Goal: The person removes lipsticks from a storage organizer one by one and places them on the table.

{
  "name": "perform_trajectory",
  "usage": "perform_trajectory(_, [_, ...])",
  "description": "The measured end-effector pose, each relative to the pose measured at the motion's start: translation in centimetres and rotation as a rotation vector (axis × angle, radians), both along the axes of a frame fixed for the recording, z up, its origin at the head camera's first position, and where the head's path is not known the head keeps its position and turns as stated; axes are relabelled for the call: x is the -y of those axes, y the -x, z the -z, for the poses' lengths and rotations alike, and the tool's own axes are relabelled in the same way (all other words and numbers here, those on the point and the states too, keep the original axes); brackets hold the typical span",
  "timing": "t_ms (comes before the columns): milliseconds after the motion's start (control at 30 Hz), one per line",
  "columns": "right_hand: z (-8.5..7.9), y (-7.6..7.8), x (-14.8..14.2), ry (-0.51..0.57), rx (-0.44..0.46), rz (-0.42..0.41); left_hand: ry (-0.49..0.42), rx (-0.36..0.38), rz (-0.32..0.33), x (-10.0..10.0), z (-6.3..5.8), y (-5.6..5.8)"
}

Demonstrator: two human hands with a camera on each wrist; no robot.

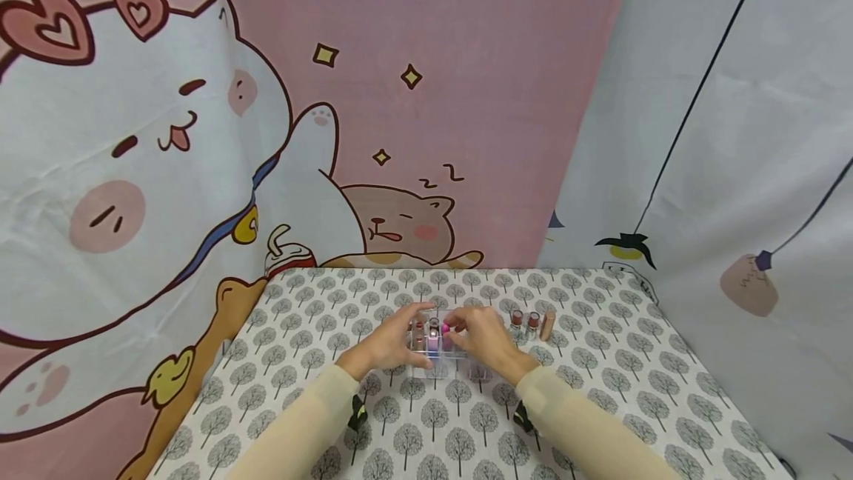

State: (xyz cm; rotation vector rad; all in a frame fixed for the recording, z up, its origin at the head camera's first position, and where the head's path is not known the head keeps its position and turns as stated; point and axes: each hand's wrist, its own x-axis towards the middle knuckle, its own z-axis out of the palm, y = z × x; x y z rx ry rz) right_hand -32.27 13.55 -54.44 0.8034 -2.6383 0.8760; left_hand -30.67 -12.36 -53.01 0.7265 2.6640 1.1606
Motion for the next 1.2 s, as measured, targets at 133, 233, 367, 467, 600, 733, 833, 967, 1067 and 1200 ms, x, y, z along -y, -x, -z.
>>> perform_trajectory(133, [0.2, 0.1, 0.2, -0.045, -0.034, 0.008, -0.006, 0.009, -0.005, 0.0, 0.1, 0.1])
perform_trajectory(233, [0.2, 0.1, 0.3, -0.042, -0.037, 0.01, -0.007, 0.012, -0.006, 0.1, 0.1, 0.1])
perform_trajectory(367, [0.2, 0.1, 0.3, -0.023, -0.008, 0.012, -0.01, 0.017, -0.015, 0.1, 0.2, 0.1])
perform_trajectory(467, [0.2, 0.1, 0.3, -0.019, 0.002, 0.019, -0.004, 0.011, -0.017, 0.2, 0.3, 0.0])
perform_trajectory(600, [0.1, 0.0, 0.3, -0.006, 0.016, 0.026, 0.007, -0.001, -0.017, 0.1, 0.3, 0.0])
perform_trajectory(733, [0.0, -0.2, 0.3, 0.015, 0.018, 0.039, 0.003, 0.006, -0.018, 0.1, 0.2, -0.1])
perform_trajectory(833, [-0.3, -0.4, 0.3, 0.027, 0.013, 0.052, 0.002, 0.012, -0.019, 0.1, 0.2, -0.2])
perform_trajectory(967, [-0.8, -0.4, 0.3, 0.073, 0.035, 0.036, 0.013, 0.003, -0.023, 0.2, 0.2, -0.2])
perform_trajectory(1067, [-1.1, -0.4, 0.2, 0.124, 0.045, 0.009, 0.012, 0.0, -0.023, 0.2, 0.2, -0.1])
perform_trajectory(1200, [-1.3, -0.5, 0.1, 0.173, 0.025, -0.027, 0.001, 0.003, -0.02, 0.3, 0.3, -0.3])
